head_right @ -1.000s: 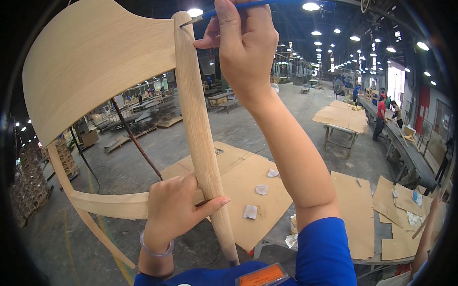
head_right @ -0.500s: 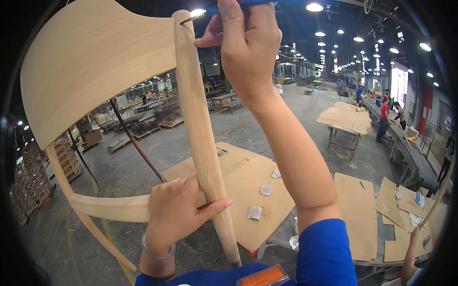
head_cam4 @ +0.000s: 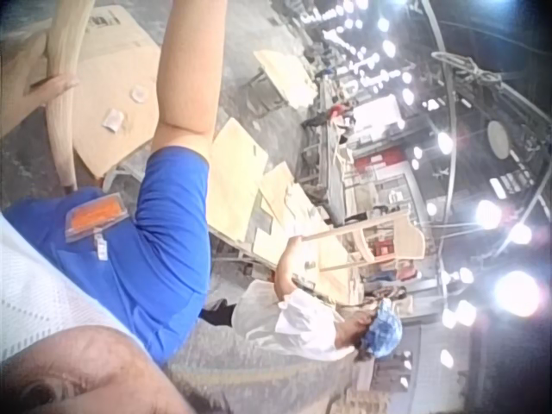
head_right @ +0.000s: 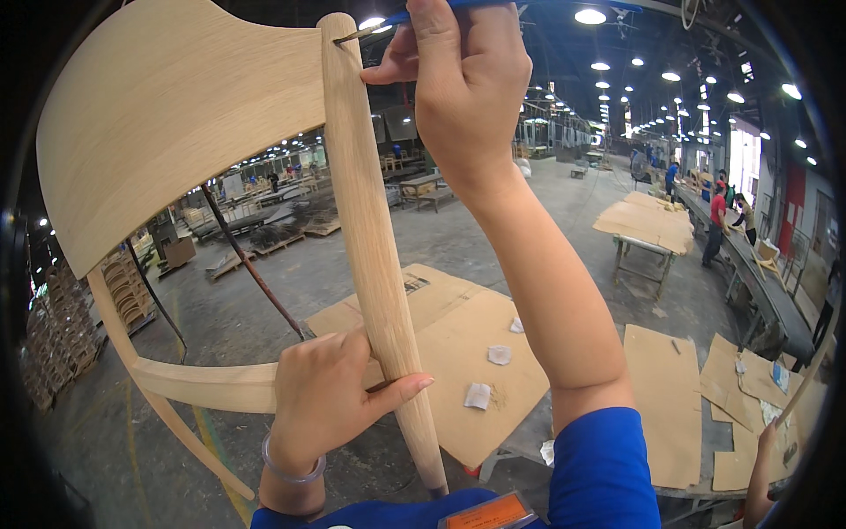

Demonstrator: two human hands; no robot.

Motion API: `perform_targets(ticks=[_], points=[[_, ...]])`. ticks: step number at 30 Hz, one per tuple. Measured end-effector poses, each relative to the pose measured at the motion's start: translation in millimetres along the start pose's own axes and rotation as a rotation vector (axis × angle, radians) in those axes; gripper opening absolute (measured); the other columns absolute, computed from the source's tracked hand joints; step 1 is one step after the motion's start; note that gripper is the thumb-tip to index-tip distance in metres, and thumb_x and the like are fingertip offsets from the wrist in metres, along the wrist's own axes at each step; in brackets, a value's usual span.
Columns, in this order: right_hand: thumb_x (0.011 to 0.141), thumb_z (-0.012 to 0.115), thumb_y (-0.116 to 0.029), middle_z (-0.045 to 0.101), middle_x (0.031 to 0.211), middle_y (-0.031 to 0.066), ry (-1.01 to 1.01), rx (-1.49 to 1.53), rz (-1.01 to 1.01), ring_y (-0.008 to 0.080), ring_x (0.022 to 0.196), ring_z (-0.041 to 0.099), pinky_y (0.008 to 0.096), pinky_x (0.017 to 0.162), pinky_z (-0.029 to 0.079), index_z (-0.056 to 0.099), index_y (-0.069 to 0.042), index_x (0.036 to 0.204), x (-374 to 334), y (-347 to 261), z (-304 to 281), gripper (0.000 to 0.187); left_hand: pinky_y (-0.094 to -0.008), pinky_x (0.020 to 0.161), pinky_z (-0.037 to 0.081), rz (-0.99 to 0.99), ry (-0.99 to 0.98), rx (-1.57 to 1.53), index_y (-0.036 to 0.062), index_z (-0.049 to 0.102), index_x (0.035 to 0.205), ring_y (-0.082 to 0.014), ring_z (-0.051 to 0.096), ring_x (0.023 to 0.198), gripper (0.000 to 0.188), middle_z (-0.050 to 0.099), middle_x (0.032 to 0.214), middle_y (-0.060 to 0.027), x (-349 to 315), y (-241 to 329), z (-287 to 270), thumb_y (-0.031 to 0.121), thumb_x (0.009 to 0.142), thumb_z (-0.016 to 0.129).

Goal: The person uses a small brush to apply a finish to the joints and edges of a wooden chair frame. They repeatedly reposition the chair to access different areas, focusing on the connection points between the backrest and legs.

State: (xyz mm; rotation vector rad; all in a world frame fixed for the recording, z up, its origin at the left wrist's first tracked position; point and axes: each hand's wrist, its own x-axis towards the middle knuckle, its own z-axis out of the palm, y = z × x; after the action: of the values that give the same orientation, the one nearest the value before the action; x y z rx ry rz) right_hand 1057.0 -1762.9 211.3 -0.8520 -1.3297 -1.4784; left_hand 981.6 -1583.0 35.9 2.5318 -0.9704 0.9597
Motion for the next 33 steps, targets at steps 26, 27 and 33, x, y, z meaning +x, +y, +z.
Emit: perform_targets(ticks=[26,27,33], points=[[0.111,0.054,-0.017,0.056,0.076,0.0035,0.027,0.025,0.031,0.0113,0.063,0.064,0.0288,0.060,0.063,0.051,-0.002,0.107,0.5,-2.2,12.5,0.016,-0.0318,0.050,0.053,0.001,0.041,0.048,0.0062,0.066,0.084,-0.0207,0.069,0.055,0.064,0.066,0.063,-0.0050,-5.2,-4.2,-7.8,0.070,0.087,0.071],[0.111,0.054,-0.017,0.056,0.076,0.0033,0.027,0.027,0.026,0.0111,0.063,0.063,0.0286,0.060,0.063,0.051,-0.002,0.106,0.9,-2.1,13.4,0.016,-0.0317,0.050,0.053,-0.002,0.042,0.047,0.0063,0.066,0.084,-0.0208,0.069,0.055,0.064,0.066,0.063,-0.0050,-5.5,-4.4,-8.4,0.070,0.087,0.071],[0.111,0.055,-0.018,0.057,0.077,0.0034,0.036,0.030,0.009,0.0087,0.062,0.061,0.0270,0.059,0.063,0.053,-0.002,0.106,3.9,-2.6,20.2,0.017,-0.0316,0.051,0.053,-0.011,0.053,0.044,0.0069,0.066,0.084,-0.0206,0.069,0.057,0.061,0.067,0.064,-0.0046,-7.8,-6.4,-11.9,0.068,0.087,0.072]])
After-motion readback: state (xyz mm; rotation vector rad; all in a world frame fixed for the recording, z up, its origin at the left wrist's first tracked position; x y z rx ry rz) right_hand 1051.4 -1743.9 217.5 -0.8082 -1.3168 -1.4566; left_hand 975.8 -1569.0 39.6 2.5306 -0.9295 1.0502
